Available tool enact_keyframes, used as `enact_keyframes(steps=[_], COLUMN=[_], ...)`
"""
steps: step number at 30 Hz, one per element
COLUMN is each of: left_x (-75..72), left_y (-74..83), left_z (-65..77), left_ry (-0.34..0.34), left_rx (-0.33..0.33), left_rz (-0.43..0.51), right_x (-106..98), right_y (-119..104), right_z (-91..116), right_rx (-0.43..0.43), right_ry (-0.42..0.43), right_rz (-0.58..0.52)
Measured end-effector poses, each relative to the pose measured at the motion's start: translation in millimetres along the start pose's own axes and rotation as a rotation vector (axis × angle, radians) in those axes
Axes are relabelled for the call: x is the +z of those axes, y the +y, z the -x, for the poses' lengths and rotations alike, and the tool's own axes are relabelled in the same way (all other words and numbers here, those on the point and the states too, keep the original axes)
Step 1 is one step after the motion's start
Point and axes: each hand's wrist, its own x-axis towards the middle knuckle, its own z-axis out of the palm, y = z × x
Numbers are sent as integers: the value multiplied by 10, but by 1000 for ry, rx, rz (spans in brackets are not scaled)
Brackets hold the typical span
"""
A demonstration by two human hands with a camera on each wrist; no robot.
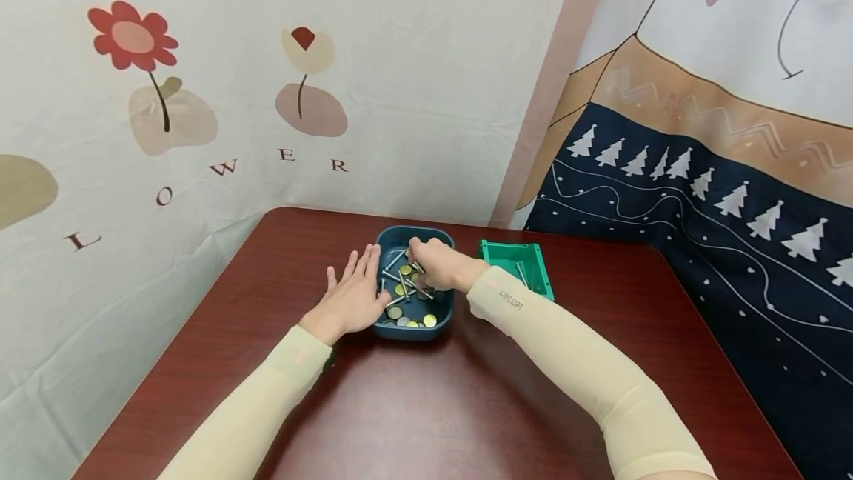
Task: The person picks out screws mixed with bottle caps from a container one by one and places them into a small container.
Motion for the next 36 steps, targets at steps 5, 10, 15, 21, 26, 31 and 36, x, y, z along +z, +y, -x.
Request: enact_keyframes(steps=[5,10,15,21,26,31,36], left_x=[1,11,24,25,26,12,-7], left_y=[6,-3,-10,-1,11,18,17], left_z=[9,11,6,9,3,3,-2], left_ry=[-13,-15,-17,-24,-20,-18,-17], left_rx=[-1,-4,-5,-13,-6,-5,-3], left_rz=[4,5,4,2,10,15,12], right_x=[5,-7,-47,-112,-165,-201,-244], right_y=[4,20,52,92,105,137,186], right_z=[28,52,104,192,267,331,390], right_rx=[-20,-30,-34,-43,-39,-14,13], right_ry=[7,22,29,40,60,81,113], right_rz=[6,5,-23,-76,-99,-116,-149])
